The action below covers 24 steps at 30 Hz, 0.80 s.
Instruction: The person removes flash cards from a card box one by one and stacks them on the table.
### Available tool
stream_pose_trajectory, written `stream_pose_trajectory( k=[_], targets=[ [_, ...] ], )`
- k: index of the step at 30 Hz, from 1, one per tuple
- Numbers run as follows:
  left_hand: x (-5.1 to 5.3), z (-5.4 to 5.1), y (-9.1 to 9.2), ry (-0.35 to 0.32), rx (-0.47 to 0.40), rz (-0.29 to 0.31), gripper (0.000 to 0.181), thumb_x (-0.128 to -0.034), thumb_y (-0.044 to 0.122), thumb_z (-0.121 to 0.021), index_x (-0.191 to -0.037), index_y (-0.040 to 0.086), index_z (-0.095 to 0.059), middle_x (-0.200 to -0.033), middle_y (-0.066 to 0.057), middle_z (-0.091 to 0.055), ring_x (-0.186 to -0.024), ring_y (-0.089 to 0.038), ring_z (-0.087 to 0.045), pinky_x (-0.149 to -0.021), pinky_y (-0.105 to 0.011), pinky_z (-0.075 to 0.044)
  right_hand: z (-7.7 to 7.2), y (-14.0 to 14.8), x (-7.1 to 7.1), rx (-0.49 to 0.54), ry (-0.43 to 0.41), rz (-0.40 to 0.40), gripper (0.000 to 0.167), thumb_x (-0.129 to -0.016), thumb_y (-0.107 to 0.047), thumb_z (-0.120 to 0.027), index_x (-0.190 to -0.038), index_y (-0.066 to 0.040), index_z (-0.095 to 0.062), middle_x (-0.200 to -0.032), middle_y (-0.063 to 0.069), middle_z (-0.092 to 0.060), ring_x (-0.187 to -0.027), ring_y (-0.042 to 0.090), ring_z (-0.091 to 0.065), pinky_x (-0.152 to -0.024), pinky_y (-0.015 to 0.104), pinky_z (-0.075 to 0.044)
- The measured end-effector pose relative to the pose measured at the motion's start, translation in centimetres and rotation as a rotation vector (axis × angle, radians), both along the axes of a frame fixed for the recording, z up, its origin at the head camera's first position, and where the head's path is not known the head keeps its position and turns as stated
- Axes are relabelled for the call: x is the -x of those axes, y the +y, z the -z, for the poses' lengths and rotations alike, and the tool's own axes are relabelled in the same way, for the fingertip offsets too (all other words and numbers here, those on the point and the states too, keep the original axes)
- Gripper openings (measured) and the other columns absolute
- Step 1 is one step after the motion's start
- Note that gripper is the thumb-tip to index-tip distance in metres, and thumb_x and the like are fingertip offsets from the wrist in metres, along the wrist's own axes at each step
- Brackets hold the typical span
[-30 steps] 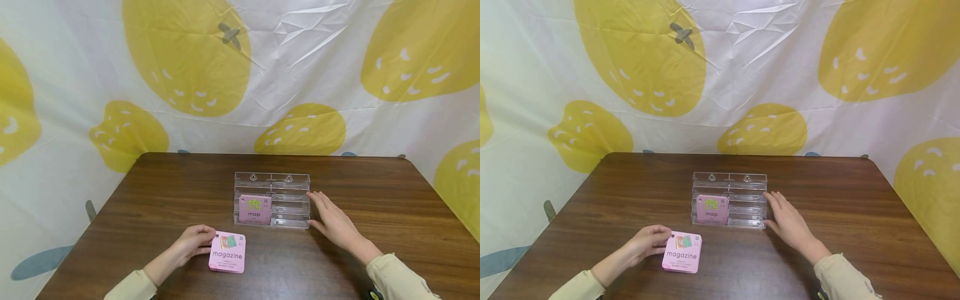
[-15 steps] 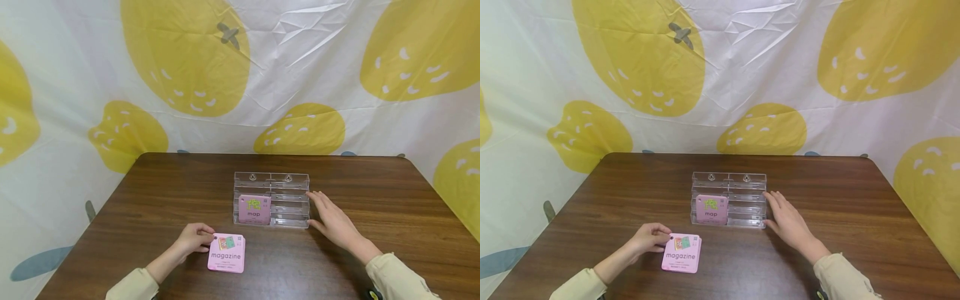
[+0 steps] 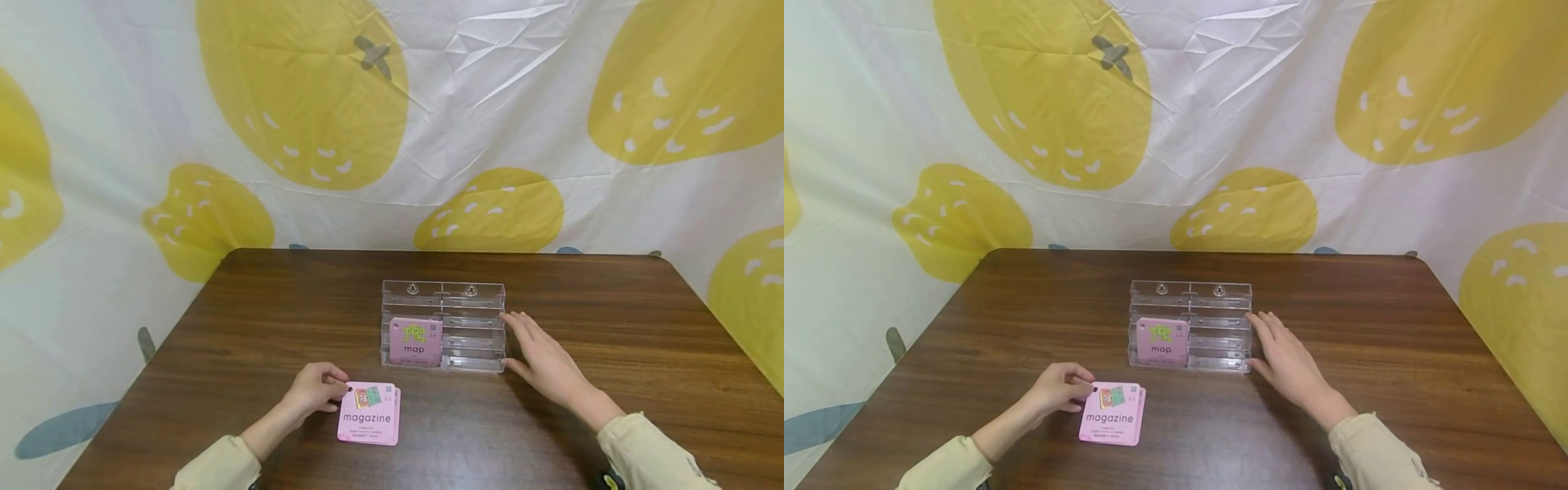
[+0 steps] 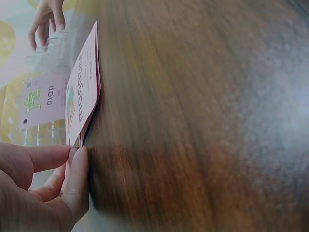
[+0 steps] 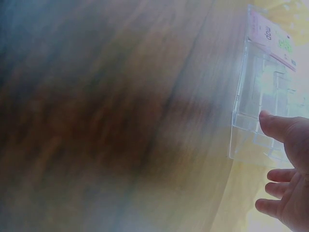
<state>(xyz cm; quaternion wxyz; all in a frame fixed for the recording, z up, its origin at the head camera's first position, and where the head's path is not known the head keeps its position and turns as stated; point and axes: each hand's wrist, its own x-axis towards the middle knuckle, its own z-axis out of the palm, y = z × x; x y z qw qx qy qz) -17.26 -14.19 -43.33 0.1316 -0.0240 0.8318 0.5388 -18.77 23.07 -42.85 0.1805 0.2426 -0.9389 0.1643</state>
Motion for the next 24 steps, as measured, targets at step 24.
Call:
stream_pose_trajectory(
  k=[24],
  targets=[
    [0.04, -0.49, -0.02, 0.043, 0.024, -0.045, 0.011, -0.0812, 0.002, -0.062, -0.089, -0.006, -0.061, -0.078, -0.010, -0.065, -0.067, -0.018, -0.061, -0.056, -0.033, -0.054, -0.12, -0.05, -0.01, -0.005, -0.014, 0.003, 0.071, -0.073, -0.014, -0.075, -0.130, 0.003, -0.037, -0.128, 0.029, -0.041, -0.121, 0.045, -0.036, -0.095, 0.055, -0.035]
  ],
)
